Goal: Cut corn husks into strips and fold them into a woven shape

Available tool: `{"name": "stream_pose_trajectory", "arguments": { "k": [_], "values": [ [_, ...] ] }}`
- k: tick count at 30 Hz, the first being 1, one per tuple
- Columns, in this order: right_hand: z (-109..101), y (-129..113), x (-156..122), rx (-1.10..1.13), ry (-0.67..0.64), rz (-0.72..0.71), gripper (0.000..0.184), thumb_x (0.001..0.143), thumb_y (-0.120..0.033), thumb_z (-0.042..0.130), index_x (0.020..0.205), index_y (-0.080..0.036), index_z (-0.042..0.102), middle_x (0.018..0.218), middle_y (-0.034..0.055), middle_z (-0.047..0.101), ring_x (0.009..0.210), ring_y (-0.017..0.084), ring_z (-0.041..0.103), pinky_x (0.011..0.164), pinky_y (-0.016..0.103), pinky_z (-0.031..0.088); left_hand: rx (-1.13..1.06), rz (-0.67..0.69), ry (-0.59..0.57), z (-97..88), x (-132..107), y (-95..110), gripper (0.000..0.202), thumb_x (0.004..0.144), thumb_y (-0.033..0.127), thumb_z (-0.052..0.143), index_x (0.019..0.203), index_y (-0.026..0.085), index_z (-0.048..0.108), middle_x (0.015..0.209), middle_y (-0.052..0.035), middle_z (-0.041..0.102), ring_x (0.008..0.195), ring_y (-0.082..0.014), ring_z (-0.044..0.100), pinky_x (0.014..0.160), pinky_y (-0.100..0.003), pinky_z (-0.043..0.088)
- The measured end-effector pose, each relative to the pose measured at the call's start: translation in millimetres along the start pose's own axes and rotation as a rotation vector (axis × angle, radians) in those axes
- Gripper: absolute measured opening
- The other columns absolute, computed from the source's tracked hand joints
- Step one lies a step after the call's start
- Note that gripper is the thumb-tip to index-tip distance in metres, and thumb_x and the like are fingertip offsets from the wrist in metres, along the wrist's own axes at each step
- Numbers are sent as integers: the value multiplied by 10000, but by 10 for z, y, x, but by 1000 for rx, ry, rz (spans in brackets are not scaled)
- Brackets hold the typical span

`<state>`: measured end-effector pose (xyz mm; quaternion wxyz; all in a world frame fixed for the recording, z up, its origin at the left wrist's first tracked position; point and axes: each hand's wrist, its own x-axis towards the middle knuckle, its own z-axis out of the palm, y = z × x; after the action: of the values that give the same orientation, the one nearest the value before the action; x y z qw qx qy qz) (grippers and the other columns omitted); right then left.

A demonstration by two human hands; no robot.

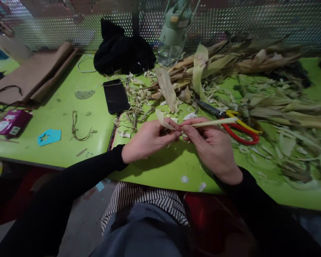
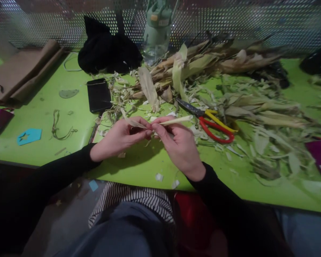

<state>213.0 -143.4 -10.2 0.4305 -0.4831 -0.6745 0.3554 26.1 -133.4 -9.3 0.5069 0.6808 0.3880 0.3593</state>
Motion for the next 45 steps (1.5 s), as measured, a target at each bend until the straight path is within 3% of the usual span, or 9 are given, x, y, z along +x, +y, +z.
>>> {"name": "stream_pose_trajectory", "arguments": {
  "k": [3,6,10,14,20,24,33,40,45],
  "values": [
    [-10,-36,2,-20,-4,8,315,964,-518,575,959,-250,740,906,33,730,666,131,652,599,262,553,-23,-34,14,20,-6,26,252,875,367,690,963,136,643,879,-40,688,705,-100,585,640,-224,458],
    [-11,-65,5,8,-36,18,354,972,-542,547,1024,-247,735,925,36,737,651,126,646,567,254,532,-30,-36,44,32,1,25,218,842,290,712,971,134,631,835,-25,679,694,-95,567,632,-215,443],
    [-16,-45,24,-62,-80,-14,287,932,-487,639,1071,-249,720,941,36,740,707,149,654,624,286,542,42,-9,14,19,10,6,114,848,201,613,937,133,638,797,-10,644,681,-97,538,630,-226,420],
    [-31,-8,54,-182,-69,-100,161,864,-417,738,912,-263,735,831,28,714,756,194,646,687,346,536,195,-75,-72,19,-6,36,59,825,190,585,823,137,612,695,20,575,615,-90,480,584,-228,366],
    [-1,-17,48,-49,56,-56,137,891,-347,705,807,-248,659,744,1,669,663,161,620,626,316,507,110,-60,-112,50,-20,46,145,876,237,600,946,122,656,802,-18,657,678,-100,524,652,-232,430],
    [23,-42,36,2,84,-9,171,912,-367,675,817,-241,612,723,-8,639,649,151,610,614,298,500,134,-38,-80,60,-31,18,204,888,299,651,987,125,686,876,-47,716,728,-112,576,677,-231,453],
    [27,-10,48,18,123,-49,237,905,-409,682,791,-228,580,689,-18,568,600,133,525,558,281,447,404,71,7,75,-69,55,116,873,222,649,932,137,703,827,-23,741,647,-88,577,615,-207,419],
    [33,-3,17,-2,112,-56,189,921,-336,666,794,-229,575,694,-27,557,617,128,531,594,281,453,293,22,-84,116,-119,122,58,829,178,652,839,129,681,650,39,611,557,-54,458,581,-200,353],
    [21,-18,39,-24,38,-38,229,938,-424,641,830,-230,585,717,-24,565,626,126,533,589,272,459,-13,-79,-103,130,-122,157,143,864,267,658,827,132,630,667,41,566,577,-51,439,571,-194,362]
  ]
}}
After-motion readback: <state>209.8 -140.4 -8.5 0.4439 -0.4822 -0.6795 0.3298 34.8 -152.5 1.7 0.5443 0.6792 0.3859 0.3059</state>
